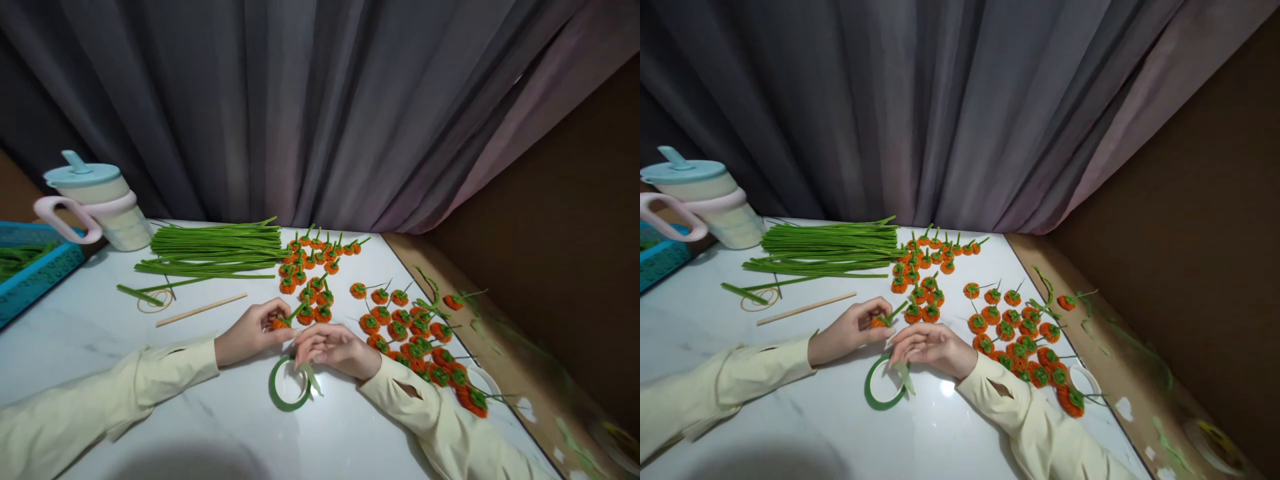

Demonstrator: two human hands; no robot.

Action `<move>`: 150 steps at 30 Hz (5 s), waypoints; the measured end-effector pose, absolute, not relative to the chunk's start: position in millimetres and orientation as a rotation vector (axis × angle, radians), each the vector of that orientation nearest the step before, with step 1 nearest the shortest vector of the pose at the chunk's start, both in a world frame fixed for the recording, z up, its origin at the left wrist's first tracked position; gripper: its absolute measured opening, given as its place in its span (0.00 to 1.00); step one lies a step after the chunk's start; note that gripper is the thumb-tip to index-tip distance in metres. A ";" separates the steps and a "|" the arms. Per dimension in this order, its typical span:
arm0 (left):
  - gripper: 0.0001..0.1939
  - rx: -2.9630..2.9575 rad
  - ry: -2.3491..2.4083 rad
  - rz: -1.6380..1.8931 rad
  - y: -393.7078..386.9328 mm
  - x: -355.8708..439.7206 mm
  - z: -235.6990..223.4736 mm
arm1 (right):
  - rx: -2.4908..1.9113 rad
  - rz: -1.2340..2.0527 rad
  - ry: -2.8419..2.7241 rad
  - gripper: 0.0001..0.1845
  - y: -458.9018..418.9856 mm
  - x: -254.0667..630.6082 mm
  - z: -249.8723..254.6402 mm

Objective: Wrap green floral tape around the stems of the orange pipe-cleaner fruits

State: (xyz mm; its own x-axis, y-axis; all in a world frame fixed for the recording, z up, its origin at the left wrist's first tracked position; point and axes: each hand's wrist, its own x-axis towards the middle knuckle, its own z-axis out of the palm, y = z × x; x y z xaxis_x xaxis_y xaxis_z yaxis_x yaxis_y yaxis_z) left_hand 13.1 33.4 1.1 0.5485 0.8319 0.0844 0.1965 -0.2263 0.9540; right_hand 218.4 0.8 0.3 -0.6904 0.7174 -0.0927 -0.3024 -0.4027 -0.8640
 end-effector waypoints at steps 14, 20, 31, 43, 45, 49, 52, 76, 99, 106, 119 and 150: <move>0.15 1.801 0.679 0.731 35.9 11.5 4.5 | -0.935 1.809 -1.114 0.09 -9.2 212.9 -10.8; 0.15 1.851 0.637 0.780 37.7 11.8 2.5 | -0.934 1.829 -1.156 0.11 -8.2 213.0 -5.4; 0.19 1.587 0.735 0.681 30.0 14.3 6.2 | -0.923 1.779 -1.075 0.12 -8.4 211.5 -6.7; 0.14 1.572 0.694 0.699 30.9 15.4 4.3 | -0.889 1.841 -0.965 0.12 -3.0 212.2 -4.6; 0.14 1.556 0.703 0.737 30.1 18.1 4.2 | -0.875 1.855 -0.984 0.13 -2.6 211.5 -5.2; 0.16 1.541 0.812 0.843 27.7 23.0 3.2 | -0.843 1.829 -0.997 0.16 -3.5 208.4 -5.7; 0.18 1.572 0.869 0.960 21.1 22.1 5.0 | -0.815 1.757 -1.008 0.17 -8.3 204.1 -4.3; 0.29 1.442 0.932 0.972 -66.5 14.9 2.4 | -0.891 1.457 -0.937 0.20 -35.6 202.5 -5.7; 0.24 1.444 0.874 1.128 -61.9 12.6 -10.8 | -0.843 1.592 -1.146 0.20 -46.3 210.4 -7.9; 0.25 1.441 0.870 1.049 -59.9 12.6 -5.0 | -0.805 1.623 -1.213 0.19 -57.0 202.9 -6.0; 0.20 1.696 0.783 0.971 -62.7 8.0 -5.5 | -0.849 1.522 -1.351 0.16 -57.0 198.3 -9.5; 0.15 2.289 0.753 0.939 -68.3 -2.9 -10.1 | -0.788 1.542 -1.518 0.18 -65.1 199.5 -6.0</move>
